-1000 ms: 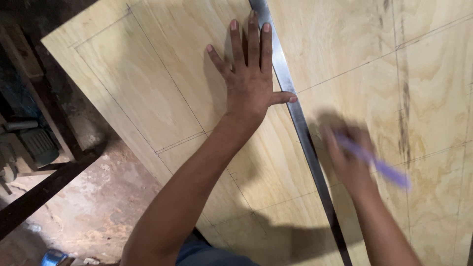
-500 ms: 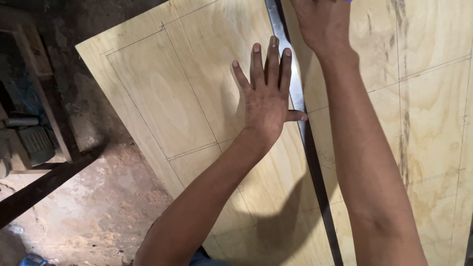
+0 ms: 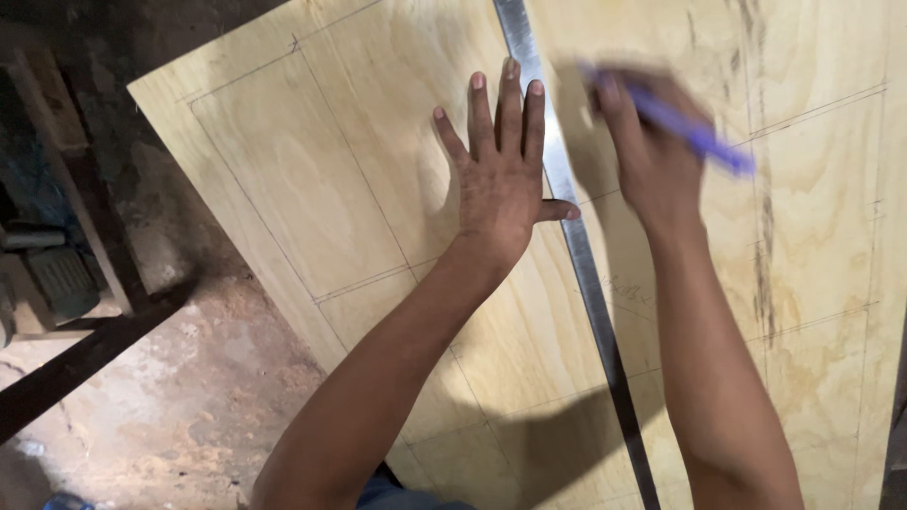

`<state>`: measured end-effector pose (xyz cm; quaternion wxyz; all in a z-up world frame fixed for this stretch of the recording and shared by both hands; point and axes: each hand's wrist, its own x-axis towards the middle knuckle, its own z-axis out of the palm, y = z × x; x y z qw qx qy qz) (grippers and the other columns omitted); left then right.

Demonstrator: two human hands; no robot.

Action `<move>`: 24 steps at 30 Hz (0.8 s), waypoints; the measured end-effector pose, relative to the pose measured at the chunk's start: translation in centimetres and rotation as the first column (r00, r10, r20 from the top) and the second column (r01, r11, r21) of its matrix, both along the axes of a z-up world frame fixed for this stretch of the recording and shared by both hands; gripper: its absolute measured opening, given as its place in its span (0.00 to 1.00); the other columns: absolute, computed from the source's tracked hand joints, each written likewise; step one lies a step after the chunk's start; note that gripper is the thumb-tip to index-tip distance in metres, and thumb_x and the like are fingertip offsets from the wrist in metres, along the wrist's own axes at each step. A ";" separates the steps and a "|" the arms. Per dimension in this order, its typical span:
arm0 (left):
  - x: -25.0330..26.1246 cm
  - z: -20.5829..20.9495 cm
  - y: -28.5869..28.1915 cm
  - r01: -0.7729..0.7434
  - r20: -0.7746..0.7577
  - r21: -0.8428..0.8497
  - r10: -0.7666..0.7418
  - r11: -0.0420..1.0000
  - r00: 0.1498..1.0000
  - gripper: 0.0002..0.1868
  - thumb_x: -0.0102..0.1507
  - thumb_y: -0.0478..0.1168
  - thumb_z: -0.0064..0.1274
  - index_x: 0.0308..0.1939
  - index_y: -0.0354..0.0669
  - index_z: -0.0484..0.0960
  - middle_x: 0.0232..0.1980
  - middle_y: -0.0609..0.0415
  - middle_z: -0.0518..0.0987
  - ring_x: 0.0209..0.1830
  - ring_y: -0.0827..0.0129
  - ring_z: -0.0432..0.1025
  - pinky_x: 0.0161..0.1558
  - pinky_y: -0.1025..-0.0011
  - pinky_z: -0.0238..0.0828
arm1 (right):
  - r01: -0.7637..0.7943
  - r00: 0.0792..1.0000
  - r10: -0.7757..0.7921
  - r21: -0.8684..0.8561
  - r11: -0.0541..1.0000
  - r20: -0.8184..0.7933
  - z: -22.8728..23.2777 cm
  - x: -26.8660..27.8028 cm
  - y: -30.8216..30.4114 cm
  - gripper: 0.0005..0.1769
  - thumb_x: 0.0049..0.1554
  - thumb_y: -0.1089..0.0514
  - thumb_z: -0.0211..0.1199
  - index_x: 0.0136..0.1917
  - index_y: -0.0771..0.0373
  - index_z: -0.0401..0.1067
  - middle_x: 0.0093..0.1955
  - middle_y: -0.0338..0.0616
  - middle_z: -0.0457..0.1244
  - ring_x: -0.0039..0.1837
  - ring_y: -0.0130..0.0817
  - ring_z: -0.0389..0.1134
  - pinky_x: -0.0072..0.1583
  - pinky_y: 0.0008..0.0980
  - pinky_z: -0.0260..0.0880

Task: The person uses a compass to draw arcs and a metal ruler to draw straight lines on a large plywood sheet. They adjust the compass and reposition the ruler multiple times to create a grid-like pattern of markings on the wood surface.

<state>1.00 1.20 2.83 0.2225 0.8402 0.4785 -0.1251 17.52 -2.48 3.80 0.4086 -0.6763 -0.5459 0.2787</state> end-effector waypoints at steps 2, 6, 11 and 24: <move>-0.1 -0.6 -0.1 -0.005 0.013 0.016 0.005 1.000 1.000 0.82 0.41 0.82 0.58 0.83 0.40 0.37 0.85 0.40 0.32 0.84 0.36 0.24 0.73 0.18 0.24 | 0.088 0.994 -0.095 -0.112 0.990 -0.055 0.6 -0.8 -5.3 0.08 0.72 0.62 0.63 0.59 0.70 0.74 0.52 0.47 0.71 0.52 0.29 0.71 0.55 0.26 0.71; 0.3 -1.9 -0.2 -0.008 0.028 -0.026 0.009 1.000 1.000 0.83 0.40 0.83 0.58 0.83 0.38 0.36 0.85 0.39 0.32 0.83 0.35 0.24 0.73 0.17 0.23 | 0.194 0.972 -0.221 -0.251 0.948 -0.083 0.0 -1.3 -10.3 0.06 0.66 0.65 0.66 0.54 0.70 0.74 0.47 0.48 0.70 0.47 0.28 0.68 0.47 0.26 0.67; 0.1 -1.9 -0.7 0.000 0.057 0.018 -0.001 1.000 0.998 0.84 0.42 0.83 0.60 0.82 0.37 0.33 0.85 0.36 0.31 0.83 0.34 0.24 0.73 0.16 0.21 | -0.135 0.949 0.138 -0.032 0.990 0.284 1.6 -0.9 -9.4 0.03 0.65 0.66 0.68 0.53 0.66 0.77 0.50 0.49 0.70 0.50 0.39 0.72 0.50 0.34 0.72; -0.2 -4.5 -1.5 0.012 0.081 0.023 -0.014 1.000 0.997 0.80 0.43 0.80 0.64 0.81 0.34 0.44 0.83 0.36 0.40 0.82 0.33 0.29 0.72 0.14 0.22 | 0.179 0.975 -0.201 -0.205 0.962 -0.095 2.0 -0.5 -16.7 0.07 0.67 0.65 0.65 0.57 0.71 0.76 0.53 0.51 0.71 0.55 0.33 0.73 0.57 0.30 0.74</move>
